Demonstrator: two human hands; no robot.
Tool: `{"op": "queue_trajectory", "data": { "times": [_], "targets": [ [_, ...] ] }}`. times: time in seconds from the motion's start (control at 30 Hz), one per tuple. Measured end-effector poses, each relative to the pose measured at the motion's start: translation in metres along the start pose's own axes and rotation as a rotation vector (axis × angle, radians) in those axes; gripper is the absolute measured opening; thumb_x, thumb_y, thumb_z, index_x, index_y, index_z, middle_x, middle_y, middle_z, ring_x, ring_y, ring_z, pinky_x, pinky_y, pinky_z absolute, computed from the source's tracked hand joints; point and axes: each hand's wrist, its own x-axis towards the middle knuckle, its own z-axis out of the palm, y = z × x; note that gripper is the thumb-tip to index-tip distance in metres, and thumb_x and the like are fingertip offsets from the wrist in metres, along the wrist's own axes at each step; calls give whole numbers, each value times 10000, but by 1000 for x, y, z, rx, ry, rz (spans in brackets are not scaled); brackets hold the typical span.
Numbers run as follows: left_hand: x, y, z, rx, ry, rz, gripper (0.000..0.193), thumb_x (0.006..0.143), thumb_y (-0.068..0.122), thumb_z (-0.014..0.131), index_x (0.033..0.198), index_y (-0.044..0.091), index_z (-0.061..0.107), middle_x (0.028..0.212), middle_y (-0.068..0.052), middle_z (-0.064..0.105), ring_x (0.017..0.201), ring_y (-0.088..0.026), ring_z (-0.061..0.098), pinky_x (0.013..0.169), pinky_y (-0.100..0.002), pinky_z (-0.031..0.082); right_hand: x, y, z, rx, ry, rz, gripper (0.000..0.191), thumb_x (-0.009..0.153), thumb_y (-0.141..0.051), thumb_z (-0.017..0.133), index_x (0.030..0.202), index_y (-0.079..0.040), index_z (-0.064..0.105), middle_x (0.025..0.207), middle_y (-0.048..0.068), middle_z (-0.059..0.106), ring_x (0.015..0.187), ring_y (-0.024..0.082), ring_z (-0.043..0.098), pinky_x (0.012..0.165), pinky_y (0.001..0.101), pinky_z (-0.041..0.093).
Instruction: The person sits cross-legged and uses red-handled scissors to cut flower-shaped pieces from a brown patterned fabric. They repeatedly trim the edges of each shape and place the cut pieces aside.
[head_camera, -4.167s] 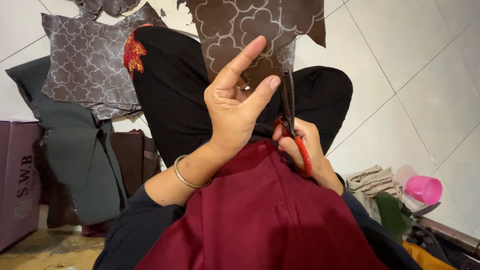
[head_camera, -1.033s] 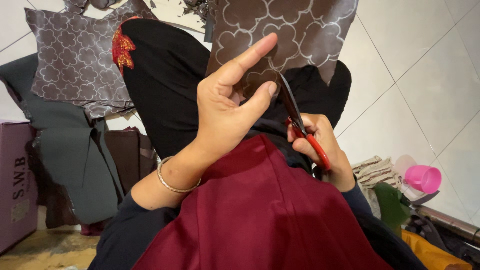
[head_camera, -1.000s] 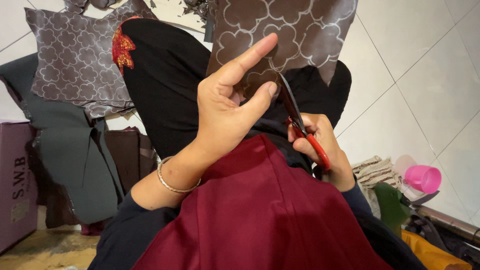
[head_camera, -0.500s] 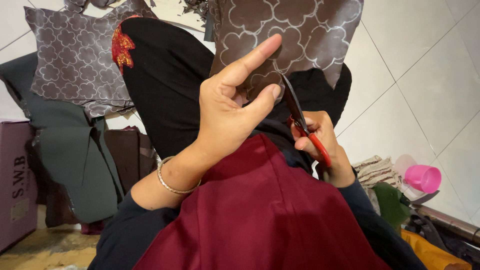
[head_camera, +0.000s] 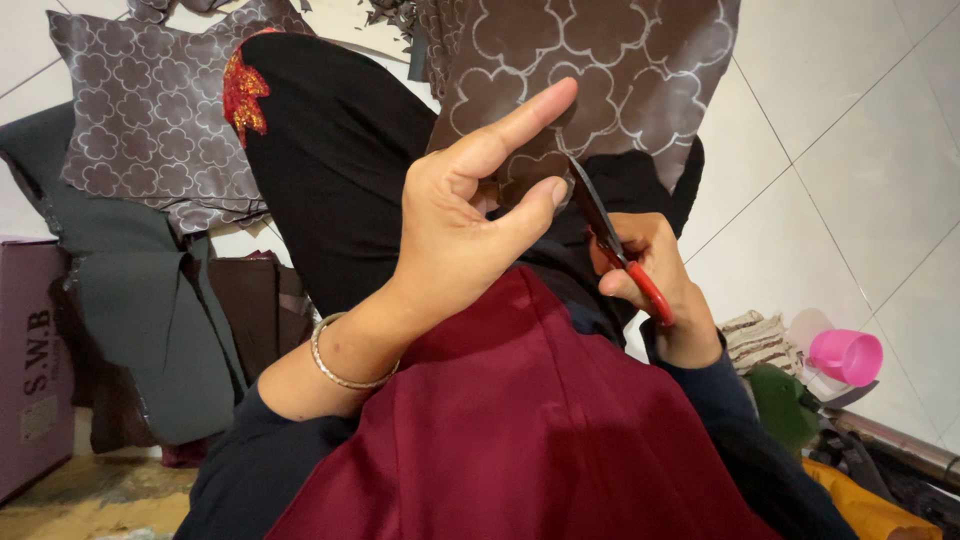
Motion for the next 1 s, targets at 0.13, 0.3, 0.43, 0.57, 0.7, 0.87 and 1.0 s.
{"op": "queue_trajectory", "data": {
  "times": [0.13, 0.3, 0.43, 0.57, 0.7, 0.87, 1.0],
  "targets": [
    [1, 1, 1, 31, 0, -7, 506, 1043, -130, 678, 1508, -36, 504, 1481, -79, 600, 1043, 6, 629, 869, -146, 547, -1, 7, -2, 19, -9, 16, 773, 736, -819, 694, 689, -72, 500, 608, -43, 467, 553, 63, 391, 501, 248, 278],
    [1, 1, 2, -11, 6, -12, 499, 1061, -132, 671, 1519, -26, 501, 1457, -67, 614, 1031, 5, 640, 878, -148, 556, 2, 7, -2, -13, -6, -14, 773, 755, -829, 682, 702, -77, 512, 621, -48, 488, 571, 65, 417, 527, 251, 304],
    [1, 1, 3, -20, 14, -7, 496, 1050, -125, 670, 1503, -5, 506, 1410, -27, 622, 1024, 11, 641, 875, -147, 556, 4, 1, -1, 25, -34, 0, 792, 772, -848, 670, 747, -64, 559, 663, -35, 518, 601, 65, 449, 539, 249, 317],
    [2, 3, 3, 82, 5, -14, 501, 1046, -114, 697, 1503, 17, 538, 1215, 4, 700, 944, 28, 619, 813, -128, 525, 6, -4, -3, 31, -58, 20, 789, 760, -851, 668, 717, -71, 558, 637, -39, 500, 585, 60, 444, 533, 246, 307],
    [4, 5, 2, 77, 1, -9, 494, 1037, -104, 689, 1488, 30, 536, 1227, 26, 699, 894, 46, 606, 746, -115, 502, 5, -2, -7, 27, -50, 25, 780, 758, -839, 684, 708, -75, 535, 640, -41, 500, 581, 57, 437, 520, 244, 310],
    [4, 8, 3, 157, 5, -50, 518, 1010, -89, 712, 1488, 43, 560, 1161, 24, 701, 754, 66, 501, 638, -101, 411, 2, 3, -12, 8, -41, 38, 775, 737, -827, 693, 658, -89, 470, 602, -49, 449, 570, 55, 394, 520, 252, 274],
    [6, 9, 1, 133, -17, -58, 544, 1003, -94, 692, 1510, 46, 554, 1231, 28, 693, 794, 67, 535, 664, -103, 440, 3, 3, -15, -7, -49, 43, 770, 729, -825, 696, 658, -90, 477, 582, -60, 449, 546, 49, 397, 503, 252, 277]
  ]
}}
